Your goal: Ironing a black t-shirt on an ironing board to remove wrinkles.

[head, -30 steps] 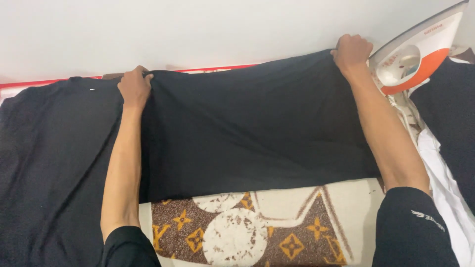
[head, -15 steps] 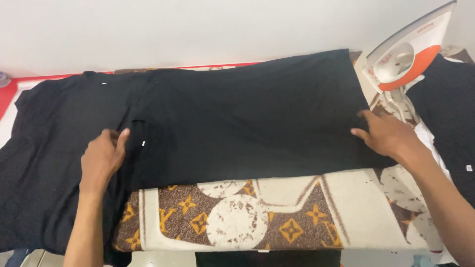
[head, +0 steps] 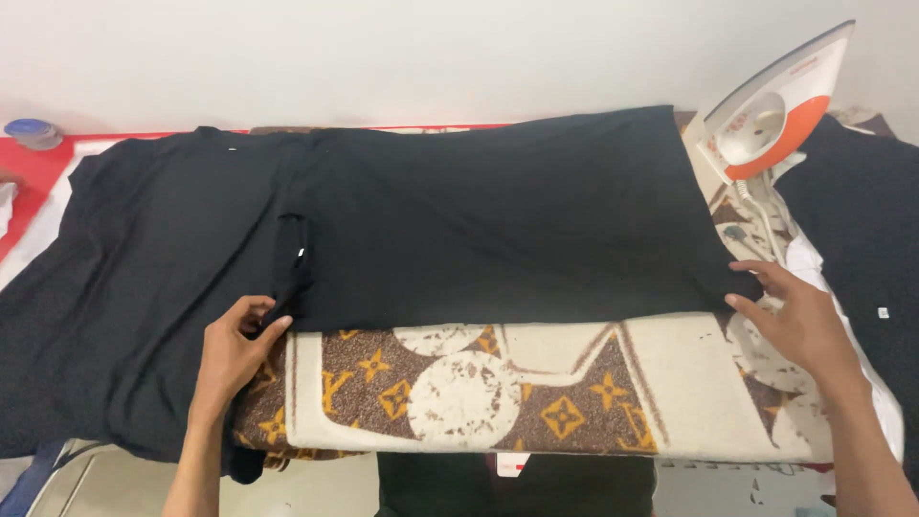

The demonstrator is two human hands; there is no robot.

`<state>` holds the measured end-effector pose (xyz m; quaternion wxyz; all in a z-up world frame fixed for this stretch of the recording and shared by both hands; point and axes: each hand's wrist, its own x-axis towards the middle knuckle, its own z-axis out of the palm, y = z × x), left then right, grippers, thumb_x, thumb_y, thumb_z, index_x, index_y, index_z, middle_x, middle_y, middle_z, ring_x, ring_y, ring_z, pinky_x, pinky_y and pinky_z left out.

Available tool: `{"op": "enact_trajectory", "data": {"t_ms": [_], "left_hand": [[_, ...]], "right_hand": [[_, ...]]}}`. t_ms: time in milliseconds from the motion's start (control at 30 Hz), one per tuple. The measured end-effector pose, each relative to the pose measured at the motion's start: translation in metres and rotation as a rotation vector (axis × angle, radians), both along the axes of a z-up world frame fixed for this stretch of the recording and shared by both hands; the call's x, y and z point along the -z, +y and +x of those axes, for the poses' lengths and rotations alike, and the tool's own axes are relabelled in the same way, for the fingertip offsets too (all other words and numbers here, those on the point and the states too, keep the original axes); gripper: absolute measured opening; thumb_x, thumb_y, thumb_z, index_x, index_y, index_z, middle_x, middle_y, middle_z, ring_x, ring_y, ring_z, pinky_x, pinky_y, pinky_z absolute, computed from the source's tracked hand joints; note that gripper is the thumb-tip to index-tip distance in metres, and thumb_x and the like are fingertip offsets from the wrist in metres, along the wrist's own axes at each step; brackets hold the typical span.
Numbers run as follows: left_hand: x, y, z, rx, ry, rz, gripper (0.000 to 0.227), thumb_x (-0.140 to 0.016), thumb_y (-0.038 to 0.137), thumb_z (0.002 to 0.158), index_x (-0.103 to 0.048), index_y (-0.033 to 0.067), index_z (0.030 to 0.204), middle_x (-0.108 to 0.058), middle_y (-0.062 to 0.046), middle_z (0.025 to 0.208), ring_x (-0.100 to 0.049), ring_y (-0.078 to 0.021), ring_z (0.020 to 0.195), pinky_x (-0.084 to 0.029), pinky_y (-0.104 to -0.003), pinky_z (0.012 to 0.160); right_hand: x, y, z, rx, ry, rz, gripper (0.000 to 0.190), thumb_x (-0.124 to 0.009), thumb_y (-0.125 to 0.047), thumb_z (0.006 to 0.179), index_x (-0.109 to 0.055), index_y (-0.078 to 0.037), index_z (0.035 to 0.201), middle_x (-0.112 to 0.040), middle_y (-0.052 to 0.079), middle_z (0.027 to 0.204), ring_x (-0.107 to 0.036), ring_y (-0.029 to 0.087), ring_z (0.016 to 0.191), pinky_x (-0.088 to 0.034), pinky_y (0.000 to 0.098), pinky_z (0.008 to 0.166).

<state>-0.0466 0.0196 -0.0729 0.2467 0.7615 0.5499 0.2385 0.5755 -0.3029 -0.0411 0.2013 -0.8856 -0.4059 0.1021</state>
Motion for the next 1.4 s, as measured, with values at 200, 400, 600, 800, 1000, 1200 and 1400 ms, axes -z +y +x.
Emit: {"op": "enact_trajectory", "data": {"t_ms": [200, 400, 600, 800, 1000, 1200, 1400], "left_hand": [[-0.03, -0.017, 0.022, 0.037, -0.27, -0.169, 0.071, -0.075, 0.021, 0.087, -0.039, 0.0171, 0.148, -0.055, -0.013, 0.129, -0.056, -0.0237, 0.119, -0.046, -0.037, 0.099], [-0.004, -0.006, 0.014, 0.042, 0.011, -0.044, 0.072, -0.073, 0.026, 0.091, -0.043, 0.0201, 0.156, -0.073, -0.014, 0.113, -0.07, -0.0296, 0.09, -0.05, -0.043, 0.079], [-0.027, -0.025, 0.028, 0.025, -0.422, -0.083, 0.033, -0.056, 0.023, 0.106, -0.047, 0.0162, 0.137, -0.053, -0.005, 0.085, -0.04, -0.009, 0.068, -0.033, -0.025, 0.069], [-0.053, -0.041, 0.049, 0.087, -0.171, -0.277, 0.083, -0.06, 0.032, 0.089, -0.019, 0.0251, 0.161, -0.021, -0.006, 0.169, -0.029, -0.0244, 0.152, -0.025, -0.046, 0.122], [-0.071, -0.061, 0.058, -0.056, -0.221, -0.283, 0.067, -0.066, 0.024, 0.09, -0.042, 0.0273, 0.152, -0.04, -0.004, 0.164, -0.036, -0.0214, 0.152, -0.028, -0.039, 0.121], [-0.068, -0.06, 0.031, -0.1, -0.38, -0.242, 0.048, -0.059, 0.028, 0.098, -0.054, 0.0214, 0.145, -0.037, -0.001, 0.107, -0.032, -0.0104, 0.086, -0.03, -0.023, 0.077], [-0.079, -0.077, 0.022, -0.252, -0.174, -0.469, 0.054, -0.049, 0.04, 0.101, -0.049, 0.0278, 0.154, -0.033, -0.007, 0.08, -0.032, -0.0191, 0.068, -0.028, -0.031, 0.069]], "right_hand": [[-0.01, 0.005, -0.005, 0.089, 0.361, 0.497, 0.027, -0.065, -0.017, 0.103, -0.064, -0.013, 0.129, -0.062, 0.015, 0.137, -0.056, 0.025, 0.131, -0.048, 0.0389, 0.087], [-0.054, 0.015, -0.047, 0.273, 0.642, 0.346, 0.052, -0.063, -0.029, 0.094, -0.052, -0.024, 0.144, -0.042, 0.009, 0.139, -0.034, 0.02, 0.122, -0.034, 0.0433, 0.092], [-0.056, 0.007, -0.055, 0.167, 0.333, 0.113, 0.067, -0.073, -0.026, 0.087, -0.052, -0.027, 0.151, -0.055, 0.018, 0.119, -0.054, 0.035, 0.097, -0.042, 0.0502, 0.085], [-0.027, -0.002, -0.036, 0.146, 0.428, 0.373, 0.038, -0.068, -0.024, 0.097, -0.06, -0.017, 0.133, -0.045, 0.014, 0.095, -0.04, 0.017, 0.091, -0.036, 0.0359, 0.077], [-0.048, 0.003, -0.051, 0.143, 0.594, 0.27, 0.066, -0.069, -0.015, 0.087, -0.05, -0.025, 0.15, -0.018, 0.003, 0.07, -0.02, 0.017, 0.065, -0.02, 0.0268, 0.07], [-0.072, 0.0, -0.059, 0.234, 0.62, 0.223, 0.065, -0.063, -0.013, 0.094, -0.045, -0.022, 0.156, -0.014, 0.006, 0.059, -0.02, 0.019, 0.053, -0.037, 0.0469, 0.071], [-0.071, -0.018, -0.054, 0.271, 0.575, -0.052, 0.066, -0.065, -0.021, 0.093, -0.047, -0.03, 0.156, -0.012, 0.007, 0.067, -0.019, 0.022, 0.061, -0.039, 0.045, 0.081]]}}
